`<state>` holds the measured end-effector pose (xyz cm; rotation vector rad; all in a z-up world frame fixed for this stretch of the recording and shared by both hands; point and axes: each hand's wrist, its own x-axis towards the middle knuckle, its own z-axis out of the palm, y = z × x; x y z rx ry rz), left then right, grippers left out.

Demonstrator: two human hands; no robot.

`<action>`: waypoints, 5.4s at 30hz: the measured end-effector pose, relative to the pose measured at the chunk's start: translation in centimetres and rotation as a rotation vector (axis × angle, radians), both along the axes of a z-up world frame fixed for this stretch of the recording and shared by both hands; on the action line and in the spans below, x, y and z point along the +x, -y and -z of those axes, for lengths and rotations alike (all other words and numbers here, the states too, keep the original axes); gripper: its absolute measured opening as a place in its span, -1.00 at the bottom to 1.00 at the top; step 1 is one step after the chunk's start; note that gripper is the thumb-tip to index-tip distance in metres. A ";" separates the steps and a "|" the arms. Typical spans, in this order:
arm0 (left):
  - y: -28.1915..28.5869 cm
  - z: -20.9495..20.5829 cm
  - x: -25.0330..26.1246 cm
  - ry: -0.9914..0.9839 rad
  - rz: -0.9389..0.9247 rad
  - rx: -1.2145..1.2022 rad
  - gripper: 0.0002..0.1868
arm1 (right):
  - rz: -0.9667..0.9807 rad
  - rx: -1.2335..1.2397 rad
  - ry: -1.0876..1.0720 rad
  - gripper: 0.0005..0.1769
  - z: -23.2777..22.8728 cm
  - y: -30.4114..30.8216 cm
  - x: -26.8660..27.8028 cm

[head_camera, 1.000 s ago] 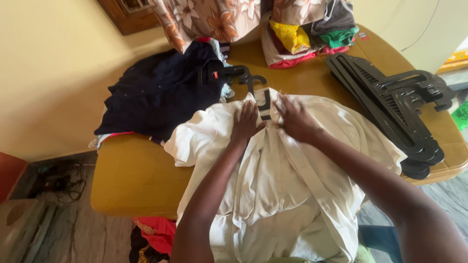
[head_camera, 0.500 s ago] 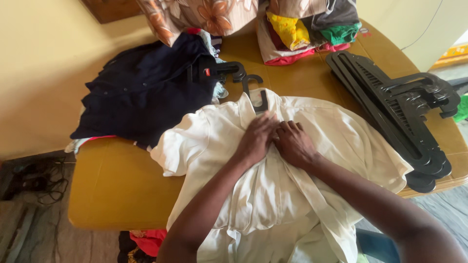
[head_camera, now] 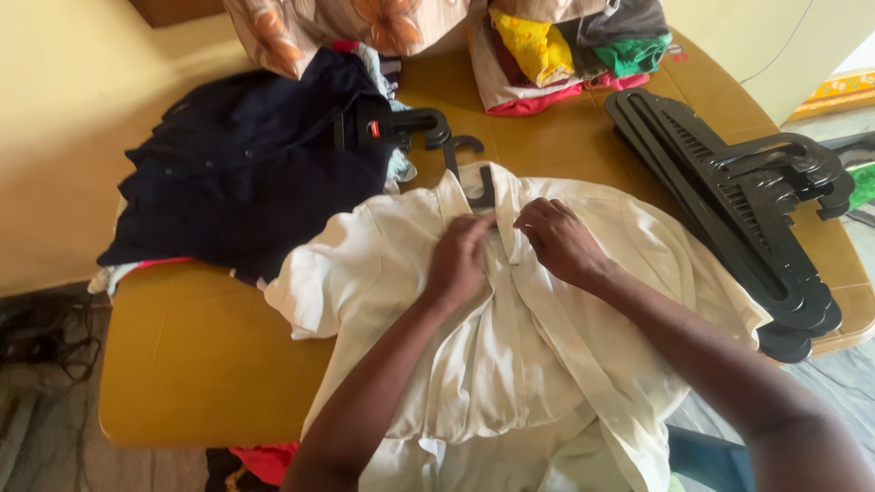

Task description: The person buttons a dark blue shirt, places it on a hanger, and sets it aside. Then the person picks up a white shirt, buttons it, places it on a hanger, and smooths the fabric.

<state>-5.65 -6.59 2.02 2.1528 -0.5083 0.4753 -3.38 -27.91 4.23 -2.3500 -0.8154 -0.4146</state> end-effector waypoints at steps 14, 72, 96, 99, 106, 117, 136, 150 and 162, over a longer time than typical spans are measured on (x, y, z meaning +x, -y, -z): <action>0.4 -1.6 -0.8 -0.135 -0.247 0.434 -0.54 | -0.245 -0.196 -0.071 -0.59 1.3 -1.1 10.0; 1.5 3.0 -1.2 -0.087 0.296 0.676 -0.30 | 0.122 -0.338 0.209 -0.78 8.1 -6.0 27.0; 1.3 4.2 -1.0 -0.063 0.302 0.621 -0.35 | 0.304 -0.427 -0.332 -0.33 6.0 0.3 22.1; 1.2 4.3 -0.9 -0.076 0.312 0.609 -0.35 | 0.342 -0.282 -0.342 -0.36 6.9 -0.2 21.1; 1.1 4.1 -0.8 -0.081 0.315 0.633 -0.35 | 0.341 -0.339 -0.382 -0.69 10.6 -0.1 24.3; 1.0 4.8 -0.5 -0.066 0.312 0.644 -0.35 | 0.258 -0.237 -0.236 -0.81 9.7 0.5 21.5; 1.2 4.4 -0.4 -0.098 0.312 0.694 -0.35 | -0.060 -0.460 -0.364 0.07 5.8 2.9 17.6; 1.1 3.9 -0.9 -0.121 0.318 0.637 -0.36 | 0.150 -0.179 -0.588 0.13 10.3 2.6 19.6; 1.4 2.1 -1.3 -0.182 0.318 0.664 -0.35 | -0.044 -0.193 -0.243 -0.23 7.8 3.3 16.7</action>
